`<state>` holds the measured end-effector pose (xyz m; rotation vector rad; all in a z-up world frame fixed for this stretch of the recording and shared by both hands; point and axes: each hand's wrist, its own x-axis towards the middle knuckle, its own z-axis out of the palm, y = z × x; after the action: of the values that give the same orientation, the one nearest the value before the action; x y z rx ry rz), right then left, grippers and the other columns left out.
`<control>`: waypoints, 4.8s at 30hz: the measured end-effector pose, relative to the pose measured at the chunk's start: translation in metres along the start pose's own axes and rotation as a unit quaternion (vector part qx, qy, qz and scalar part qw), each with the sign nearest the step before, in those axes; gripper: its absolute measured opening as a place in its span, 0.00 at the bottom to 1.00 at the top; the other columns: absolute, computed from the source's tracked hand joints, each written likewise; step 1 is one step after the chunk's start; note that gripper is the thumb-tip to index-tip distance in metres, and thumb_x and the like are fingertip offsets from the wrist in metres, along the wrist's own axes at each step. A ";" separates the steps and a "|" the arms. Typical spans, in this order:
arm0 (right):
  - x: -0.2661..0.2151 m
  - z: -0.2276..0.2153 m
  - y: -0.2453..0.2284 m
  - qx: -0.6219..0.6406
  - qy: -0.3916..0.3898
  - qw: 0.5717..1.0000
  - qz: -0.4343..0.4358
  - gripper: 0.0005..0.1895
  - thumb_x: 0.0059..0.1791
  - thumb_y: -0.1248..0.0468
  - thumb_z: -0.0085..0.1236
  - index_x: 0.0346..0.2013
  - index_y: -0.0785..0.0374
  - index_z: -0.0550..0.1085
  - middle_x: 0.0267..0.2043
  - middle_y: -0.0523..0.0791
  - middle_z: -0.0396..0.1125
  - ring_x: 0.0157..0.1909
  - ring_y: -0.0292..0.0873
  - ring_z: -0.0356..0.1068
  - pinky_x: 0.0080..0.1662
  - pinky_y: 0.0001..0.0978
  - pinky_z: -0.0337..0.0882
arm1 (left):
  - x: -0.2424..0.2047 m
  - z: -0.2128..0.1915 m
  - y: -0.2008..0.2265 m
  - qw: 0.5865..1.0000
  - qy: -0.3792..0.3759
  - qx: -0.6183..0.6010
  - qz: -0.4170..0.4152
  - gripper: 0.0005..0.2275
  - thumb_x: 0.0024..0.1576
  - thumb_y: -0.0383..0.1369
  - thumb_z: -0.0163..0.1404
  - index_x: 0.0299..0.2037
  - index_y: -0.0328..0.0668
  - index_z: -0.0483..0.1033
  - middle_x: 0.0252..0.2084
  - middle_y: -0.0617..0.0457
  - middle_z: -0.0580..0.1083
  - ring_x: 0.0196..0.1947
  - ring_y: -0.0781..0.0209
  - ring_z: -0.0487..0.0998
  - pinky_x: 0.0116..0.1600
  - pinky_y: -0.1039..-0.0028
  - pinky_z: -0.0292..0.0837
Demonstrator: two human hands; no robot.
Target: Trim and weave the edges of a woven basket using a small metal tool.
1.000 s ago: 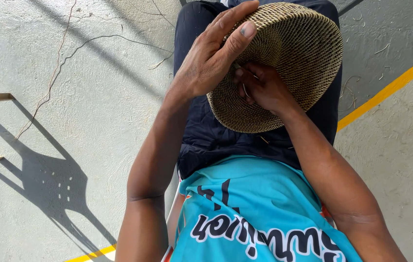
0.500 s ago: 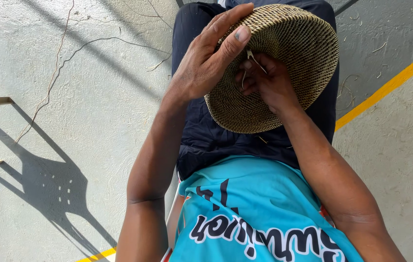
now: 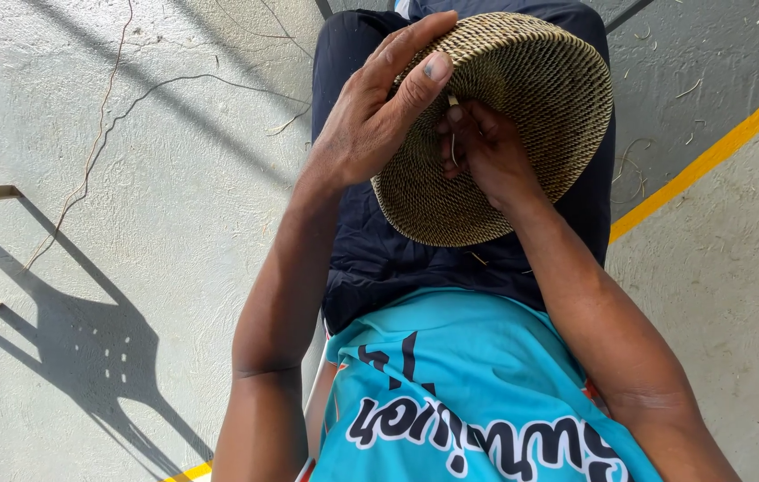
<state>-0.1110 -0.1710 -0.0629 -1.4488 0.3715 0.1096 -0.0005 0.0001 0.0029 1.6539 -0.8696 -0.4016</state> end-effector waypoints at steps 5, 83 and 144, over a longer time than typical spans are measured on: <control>-0.008 0.004 -0.007 -0.061 -0.011 0.998 -0.008 0.17 0.61 0.53 0.43 0.40 0.63 0.71 0.27 0.42 0.66 0.27 0.33 0.66 0.31 0.25 0.70 | 0.001 -0.001 -0.002 1.000 -0.004 -0.009 0.001 0.27 0.72 0.54 0.39 0.73 0.45 0.64 0.72 0.45 0.68 0.76 0.49 0.67 0.80 0.59 0.63; -0.086 -0.090 -0.020 -0.285 0.246 0.916 -0.142 0.16 0.57 0.69 0.69 0.49 0.67 0.66 0.40 0.43 0.69 0.39 0.32 0.70 0.41 0.23 0.73 | 0.082 0.047 0.056 0.918 -0.172 0.345 0.092 0.24 0.54 0.42 0.62 0.59 0.43 0.74 0.50 0.44 0.77 0.52 0.48 0.78 0.54 0.58 0.73; -0.004 0.001 -0.019 -0.393 -0.215 0.885 0.128 0.13 0.54 0.55 0.52 0.39 0.60 0.79 0.20 0.43 0.72 0.20 0.37 0.70 0.26 0.31 0.71 | -0.052 0.036 -0.022 0.963 0.205 0.157 0.071 0.24 0.71 0.23 0.50 0.73 0.66 0.62 0.73 0.71 0.61 0.68 0.68 0.67 0.74 0.78 0.65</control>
<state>-0.1093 -0.1722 -0.0438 -2.1015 0.1436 0.8674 -0.0523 0.0146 -0.0376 1.8598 -0.7561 0.1882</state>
